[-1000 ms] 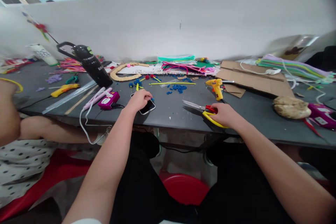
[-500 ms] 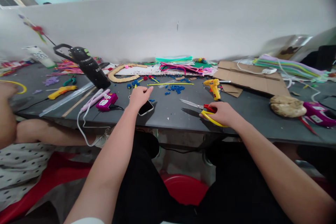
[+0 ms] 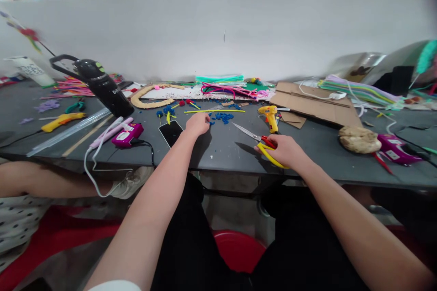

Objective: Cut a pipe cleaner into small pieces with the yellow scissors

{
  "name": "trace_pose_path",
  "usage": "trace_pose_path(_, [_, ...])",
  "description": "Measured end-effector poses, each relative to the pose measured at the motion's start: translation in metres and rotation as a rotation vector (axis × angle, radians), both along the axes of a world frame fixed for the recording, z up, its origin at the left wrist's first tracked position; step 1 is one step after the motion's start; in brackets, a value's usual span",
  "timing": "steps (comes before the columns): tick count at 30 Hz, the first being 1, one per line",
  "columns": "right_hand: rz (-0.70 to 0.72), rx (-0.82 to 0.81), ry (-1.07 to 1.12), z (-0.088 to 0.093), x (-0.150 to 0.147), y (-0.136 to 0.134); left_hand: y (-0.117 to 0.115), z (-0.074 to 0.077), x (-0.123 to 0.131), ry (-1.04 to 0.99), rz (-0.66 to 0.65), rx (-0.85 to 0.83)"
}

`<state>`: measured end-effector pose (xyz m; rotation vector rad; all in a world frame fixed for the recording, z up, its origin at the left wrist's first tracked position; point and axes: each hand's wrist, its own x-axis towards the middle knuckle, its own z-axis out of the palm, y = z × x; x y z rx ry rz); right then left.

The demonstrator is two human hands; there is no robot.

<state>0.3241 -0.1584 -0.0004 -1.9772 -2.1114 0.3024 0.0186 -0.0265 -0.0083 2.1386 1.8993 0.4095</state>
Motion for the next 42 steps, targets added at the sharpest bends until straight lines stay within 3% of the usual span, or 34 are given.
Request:
trace_pose_path(7, [-0.016,-0.033,-0.012,0.002,0.001,-0.001,0.003,-0.003,0.003,0.027,-0.039,-0.022])
trace_pose_path(19, [0.012,-0.019,-0.020,0.004,0.000,-0.004,0.010,-0.010,0.000,0.014,0.013,-0.054])
trace_pose_path(26, [-0.003,-0.016,-0.001,0.002,0.003,-0.002,0.006,-0.002,-0.003,-0.037,0.015,0.023])
trace_pose_path(30, [-0.014,-0.015,0.019,0.000,0.004,0.000,-0.003,0.005,-0.007,-0.157,0.016,0.111])
trace_pose_path(35, [0.012,0.034,0.123,0.000,0.000,-0.001,-0.024,0.017,0.001,-0.529,-0.165,0.168])
trace_pose_path(38, [0.047,0.094,0.190,0.002,-0.002,-0.003,-0.040,0.025,0.006,-0.605,-0.234,0.122])
trace_pose_path(42, [0.104,0.131,0.240,0.004,-0.003,-0.005,-0.058,0.032,0.008,-0.553,-0.285,0.081])
